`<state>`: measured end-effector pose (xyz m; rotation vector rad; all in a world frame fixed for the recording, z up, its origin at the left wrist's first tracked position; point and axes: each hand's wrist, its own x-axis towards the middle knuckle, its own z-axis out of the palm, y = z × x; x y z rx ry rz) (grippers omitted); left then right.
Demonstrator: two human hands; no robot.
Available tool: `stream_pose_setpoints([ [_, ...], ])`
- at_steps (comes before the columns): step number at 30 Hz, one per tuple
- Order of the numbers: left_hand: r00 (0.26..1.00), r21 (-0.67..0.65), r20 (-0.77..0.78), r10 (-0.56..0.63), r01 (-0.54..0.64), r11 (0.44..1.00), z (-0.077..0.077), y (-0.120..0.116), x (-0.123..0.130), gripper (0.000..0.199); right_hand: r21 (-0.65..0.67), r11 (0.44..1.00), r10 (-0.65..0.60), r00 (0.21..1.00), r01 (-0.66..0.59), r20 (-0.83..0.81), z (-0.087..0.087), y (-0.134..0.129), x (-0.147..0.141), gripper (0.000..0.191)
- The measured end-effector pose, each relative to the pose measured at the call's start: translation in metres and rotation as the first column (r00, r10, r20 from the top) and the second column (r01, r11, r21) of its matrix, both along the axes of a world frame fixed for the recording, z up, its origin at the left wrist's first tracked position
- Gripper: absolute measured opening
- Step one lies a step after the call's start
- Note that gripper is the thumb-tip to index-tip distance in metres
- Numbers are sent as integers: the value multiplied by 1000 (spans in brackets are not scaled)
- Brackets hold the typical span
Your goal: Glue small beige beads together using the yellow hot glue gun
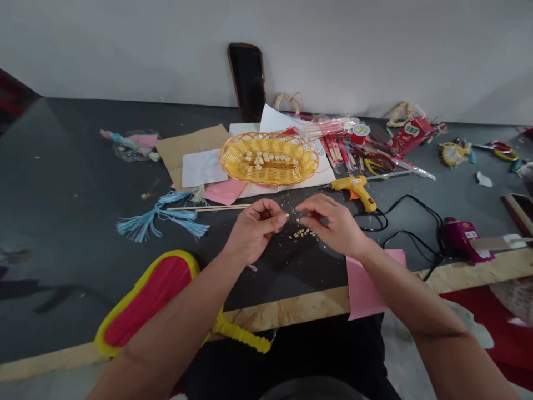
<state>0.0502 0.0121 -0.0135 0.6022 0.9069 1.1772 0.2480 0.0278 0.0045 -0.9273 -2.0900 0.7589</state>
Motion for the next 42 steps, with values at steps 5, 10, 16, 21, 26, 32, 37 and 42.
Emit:
stream_pose_setpoints([
  [5,997,8,41,-63,63,998,2,-2,2,33,70,995,67,998,-67,0,6,-4,-13,10],
  [10,996,30,40,-76,75,997,2,-3,2,33,36,997,72,997,-71,1,6,-4,-17,9],
  [16,997,28,23,-70,69,997,2,-2,0,34,-76,997,19,1000,-20,-10,8,1,-14,9],
  [21,983,117,30,179,-182,976,5,8,-10,31,-42,996,83,990,-78,117,-6,18,-13,13],
  [26,944,207,37,326,-327,922,6,14,-17,30,73,984,132,939,-163,317,-32,31,-35,10],
  [32,943,220,13,334,-328,919,9,11,-16,23,133,971,128,901,-199,415,-39,33,-50,14],
  [37,941,208,15,337,-333,920,11,10,-16,22,155,968,114,899,-196,423,-40,33,-45,19],
  [42,937,203,30,348,-347,916,7,12,-16,22,154,973,92,902,-171,422,-42,33,-43,21],
])
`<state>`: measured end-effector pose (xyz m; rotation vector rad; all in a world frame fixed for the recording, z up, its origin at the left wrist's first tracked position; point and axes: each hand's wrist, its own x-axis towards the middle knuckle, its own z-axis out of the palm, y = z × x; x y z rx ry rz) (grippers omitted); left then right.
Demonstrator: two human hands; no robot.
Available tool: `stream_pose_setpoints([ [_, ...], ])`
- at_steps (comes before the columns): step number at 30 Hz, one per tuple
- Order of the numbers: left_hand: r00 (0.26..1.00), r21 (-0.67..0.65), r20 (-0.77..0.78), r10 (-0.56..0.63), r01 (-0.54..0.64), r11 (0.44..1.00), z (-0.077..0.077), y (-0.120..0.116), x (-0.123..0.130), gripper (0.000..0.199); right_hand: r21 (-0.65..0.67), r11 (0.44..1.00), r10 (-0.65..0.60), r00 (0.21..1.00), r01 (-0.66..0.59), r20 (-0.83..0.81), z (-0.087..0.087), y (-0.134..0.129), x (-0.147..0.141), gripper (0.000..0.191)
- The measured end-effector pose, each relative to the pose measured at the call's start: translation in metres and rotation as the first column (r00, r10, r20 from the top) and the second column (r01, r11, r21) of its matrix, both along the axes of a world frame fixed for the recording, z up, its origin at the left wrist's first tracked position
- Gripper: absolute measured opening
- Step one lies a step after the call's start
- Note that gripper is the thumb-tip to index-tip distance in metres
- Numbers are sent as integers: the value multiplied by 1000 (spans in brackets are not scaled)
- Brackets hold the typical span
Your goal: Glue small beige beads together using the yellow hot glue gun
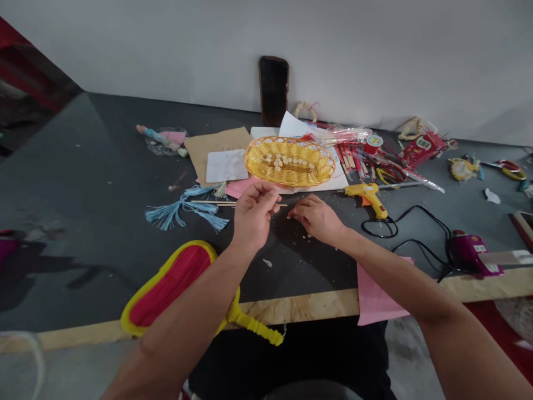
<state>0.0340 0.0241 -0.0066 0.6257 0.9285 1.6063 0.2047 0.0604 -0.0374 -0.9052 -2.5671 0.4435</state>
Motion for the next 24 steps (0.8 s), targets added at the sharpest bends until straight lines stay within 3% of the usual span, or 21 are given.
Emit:
stream_pose_setpoints([
  [5,1000,13,-29,0,1,1000,-1,0,-1,22,-4,999,-49,999,49,25,4,-3,-1,12],
  [10,999,14,-46,24,-24,1000,1,1,-2,20,4,991,-136,989,137,-50,21,-8,11,7],
  [13,997,25,-70,28,-27,999,-1,1,-1,19,31,981,-191,979,193,-78,36,-10,38,10],
  [17,968,78,-244,58,-40,996,-7,-2,0,16,59,900,-429,902,432,-59,46,-14,92,16],
  [20,857,101,-515,5,55,993,-8,-8,3,14,11,845,-534,844,535,-40,44,-20,123,17],
  [24,625,33,-774,-105,205,978,-5,-15,8,10,26,852,-523,852,522,34,37,-30,140,20],
])
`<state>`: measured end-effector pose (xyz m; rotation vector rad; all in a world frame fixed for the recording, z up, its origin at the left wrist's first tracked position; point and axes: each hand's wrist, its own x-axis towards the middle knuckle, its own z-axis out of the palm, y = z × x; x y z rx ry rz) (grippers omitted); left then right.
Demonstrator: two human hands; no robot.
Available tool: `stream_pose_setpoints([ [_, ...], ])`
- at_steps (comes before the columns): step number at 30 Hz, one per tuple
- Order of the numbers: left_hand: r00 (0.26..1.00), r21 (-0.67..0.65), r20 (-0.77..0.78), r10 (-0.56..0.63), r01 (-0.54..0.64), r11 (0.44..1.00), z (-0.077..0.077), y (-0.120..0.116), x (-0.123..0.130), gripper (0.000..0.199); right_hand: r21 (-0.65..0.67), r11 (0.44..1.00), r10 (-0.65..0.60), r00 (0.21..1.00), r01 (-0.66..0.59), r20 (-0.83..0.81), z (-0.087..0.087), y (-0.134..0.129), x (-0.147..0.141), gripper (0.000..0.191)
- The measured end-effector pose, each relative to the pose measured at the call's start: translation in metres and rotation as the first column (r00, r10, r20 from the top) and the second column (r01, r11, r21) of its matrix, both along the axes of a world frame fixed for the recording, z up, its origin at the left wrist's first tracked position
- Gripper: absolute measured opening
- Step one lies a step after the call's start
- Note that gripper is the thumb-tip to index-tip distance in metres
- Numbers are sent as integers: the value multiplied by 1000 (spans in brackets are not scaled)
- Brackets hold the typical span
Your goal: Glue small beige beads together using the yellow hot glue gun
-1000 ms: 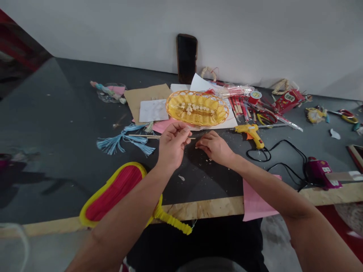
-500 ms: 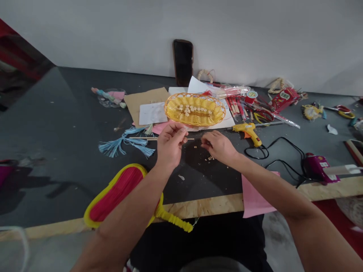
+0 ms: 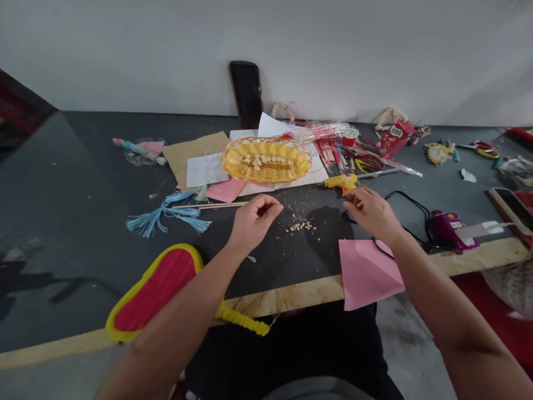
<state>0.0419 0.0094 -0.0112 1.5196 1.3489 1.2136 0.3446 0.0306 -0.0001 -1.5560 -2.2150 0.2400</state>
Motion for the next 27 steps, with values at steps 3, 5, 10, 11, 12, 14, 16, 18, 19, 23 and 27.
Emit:
stream_pose_setpoints([
  [3,966,-15,-245,-87,86,996,4,-1,3,5,26,1000,-5,997,3,75,-2,-1,3,22],
  [5,898,-44,-399,-185,183,982,7,-2,5,10,32,999,-16,996,13,86,-2,1,4,22],
  [10,755,-105,-577,-312,310,945,10,-6,15,17,34,997,-79,988,75,133,-4,8,8,25],
  [11,743,-107,-588,-318,318,942,11,-5,18,16,43,993,-113,983,108,142,-7,10,10,25],
  [12,736,-108,-596,-323,325,940,11,-4,22,16,56,988,-148,978,141,150,-9,11,11,26],
  [14,729,-103,-602,-326,334,937,12,-1,30,15,80,977,-208,965,197,159,-15,13,14,26],
  [16,706,-113,-624,-334,342,933,12,4,39,14,84,971,-235,958,224,163,-20,14,16,28],
  [18,642,-131,-688,-338,348,928,11,8,47,14,74,968,-248,954,239,169,-23,15,17,28],
  [19,606,-134,-720,-337,355,925,11,9,51,15,69,968,-250,952,241,175,-24,15,17,27],
  [23,523,-143,-781,-342,384,912,6,11,57,16,3,970,-238,947,243,218,-20,19,14,23],
  [27,543,-161,-757,-363,383,909,-3,11,54,14,-113,955,-223,912,276,343,-12,29,10,26],
])
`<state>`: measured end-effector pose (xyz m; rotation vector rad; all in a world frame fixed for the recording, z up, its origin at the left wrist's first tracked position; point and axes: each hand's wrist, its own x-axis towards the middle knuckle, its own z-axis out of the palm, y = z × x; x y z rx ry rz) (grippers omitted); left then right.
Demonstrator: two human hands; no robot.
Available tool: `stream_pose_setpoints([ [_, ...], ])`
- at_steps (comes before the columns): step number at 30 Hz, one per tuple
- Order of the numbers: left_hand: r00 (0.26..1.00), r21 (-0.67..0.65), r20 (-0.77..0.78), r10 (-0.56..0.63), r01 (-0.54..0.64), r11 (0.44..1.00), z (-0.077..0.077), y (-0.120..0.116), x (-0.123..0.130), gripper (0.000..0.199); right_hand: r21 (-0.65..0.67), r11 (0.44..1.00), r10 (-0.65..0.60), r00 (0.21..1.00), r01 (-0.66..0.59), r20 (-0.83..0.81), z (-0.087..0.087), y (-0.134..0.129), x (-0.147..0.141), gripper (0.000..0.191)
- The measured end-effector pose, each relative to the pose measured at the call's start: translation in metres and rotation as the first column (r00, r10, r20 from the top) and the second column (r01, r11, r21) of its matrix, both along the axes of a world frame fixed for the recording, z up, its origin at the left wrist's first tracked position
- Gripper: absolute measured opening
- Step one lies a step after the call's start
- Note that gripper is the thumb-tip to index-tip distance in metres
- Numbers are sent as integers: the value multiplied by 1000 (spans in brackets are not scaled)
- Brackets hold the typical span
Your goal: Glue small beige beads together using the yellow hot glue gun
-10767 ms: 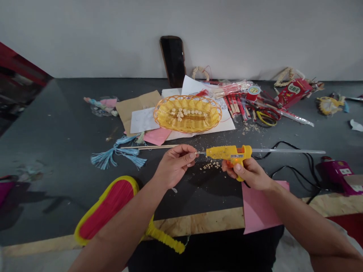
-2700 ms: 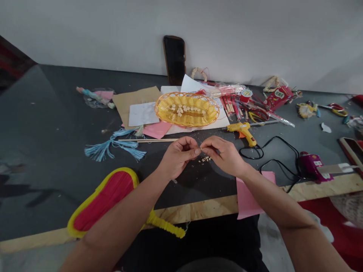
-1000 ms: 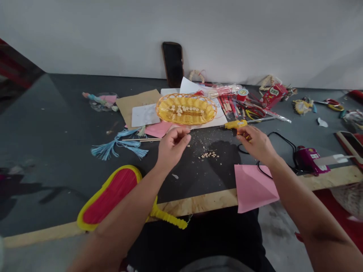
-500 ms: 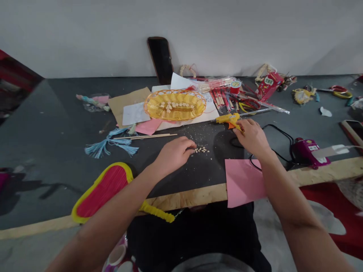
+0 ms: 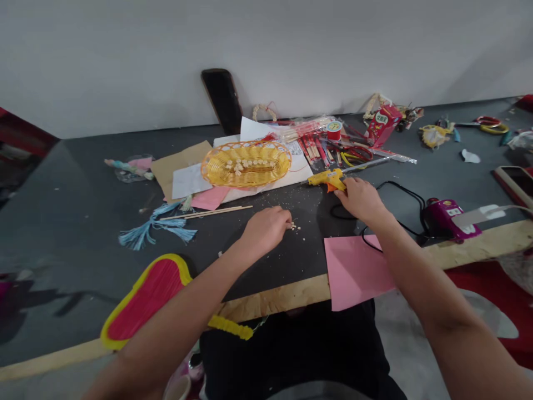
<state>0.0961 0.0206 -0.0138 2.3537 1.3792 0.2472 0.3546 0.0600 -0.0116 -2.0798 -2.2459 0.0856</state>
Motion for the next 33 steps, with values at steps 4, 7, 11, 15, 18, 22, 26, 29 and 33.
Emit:
stream_pose_setpoints([
  [4,1000,32,-3,17,-17,999,-5,-1,-2,11,-114,993,-35,999,36,13,6,13,3,29],
  [7,990,37,-140,-20,25,999,-2,-4,1,14,-171,984,-63,990,41,-124,9,19,11,25],
  [11,984,36,-177,-31,38,999,5,-7,2,17,-142,985,-158,822,95,-548,21,13,21,23],
  [15,994,-24,89,66,-64,998,11,-9,-9,14,-145,989,-147,344,31,-928,44,-3,13,26],
  [18,899,-198,395,189,-118,973,13,-10,-23,9,-191,974,-166,193,-119,-967,54,-15,-8,35],
  [22,584,-413,705,403,-123,902,8,-9,-42,15,-64,959,-65,3,-275,-998,44,-27,-39,38],
  [26,182,-612,781,598,27,791,2,-4,-53,31,-42,927,-62,-41,-373,-997,19,-35,-57,43],
  [29,64,-652,758,649,79,754,2,-1,-56,35,-75,875,-88,-5,-478,-996,3,-41,-61,50],
  [33,30,-675,737,676,93,732,1,0,-56,34,-133,807,-102,86,-575,-991,-7,-49,-66,58],
])
